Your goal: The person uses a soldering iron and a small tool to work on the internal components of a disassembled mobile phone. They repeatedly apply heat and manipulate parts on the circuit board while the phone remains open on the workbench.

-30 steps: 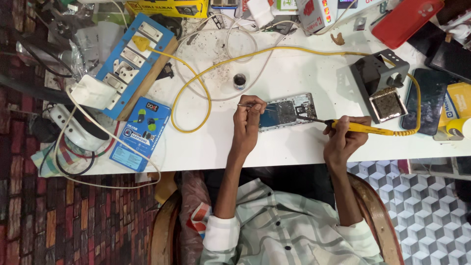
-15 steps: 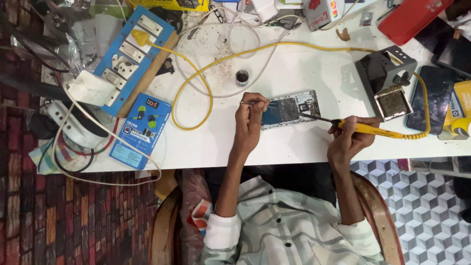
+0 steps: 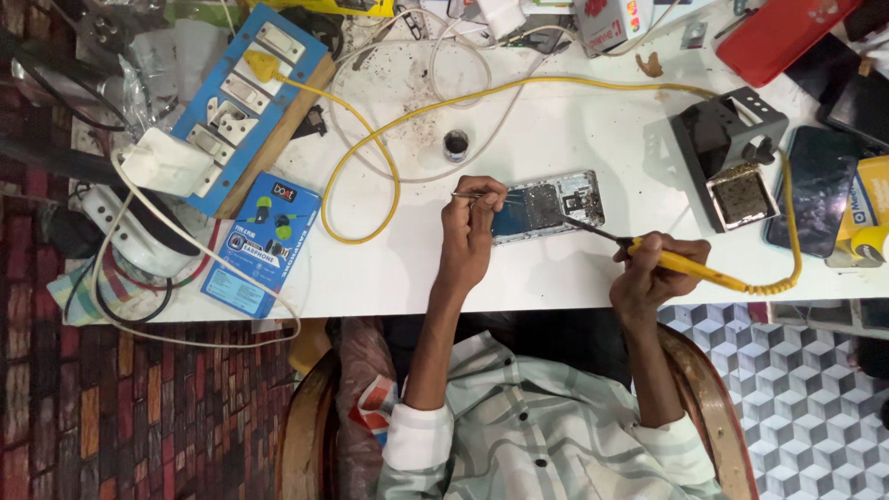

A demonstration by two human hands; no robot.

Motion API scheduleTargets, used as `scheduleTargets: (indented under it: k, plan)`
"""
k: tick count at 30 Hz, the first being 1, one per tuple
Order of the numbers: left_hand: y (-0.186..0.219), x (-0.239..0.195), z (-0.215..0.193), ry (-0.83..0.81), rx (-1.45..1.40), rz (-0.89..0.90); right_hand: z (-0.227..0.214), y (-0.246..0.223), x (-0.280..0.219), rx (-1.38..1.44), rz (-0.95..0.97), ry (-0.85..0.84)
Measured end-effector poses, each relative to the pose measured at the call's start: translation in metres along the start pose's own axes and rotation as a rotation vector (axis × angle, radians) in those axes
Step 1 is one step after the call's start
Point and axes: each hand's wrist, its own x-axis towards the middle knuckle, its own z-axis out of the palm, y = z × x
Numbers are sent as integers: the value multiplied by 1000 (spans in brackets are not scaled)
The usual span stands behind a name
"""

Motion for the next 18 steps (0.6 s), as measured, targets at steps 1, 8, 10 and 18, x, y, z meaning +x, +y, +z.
scheduleTargets:
  k: [1,8,10,18]
  plan:
    - [0,0,0,7,-19,-11,0,0,-3,12,-20,-36]
    - [-2,0,1,38,42,-45,-5,6,-8,-11,-79,-96]
    - [-3,1,0,46,32,-35,-4,7,-9,5,-70,-83]
    - [-6,2,1,74,31,-49,-7,6,-7,-35,-115,-150]
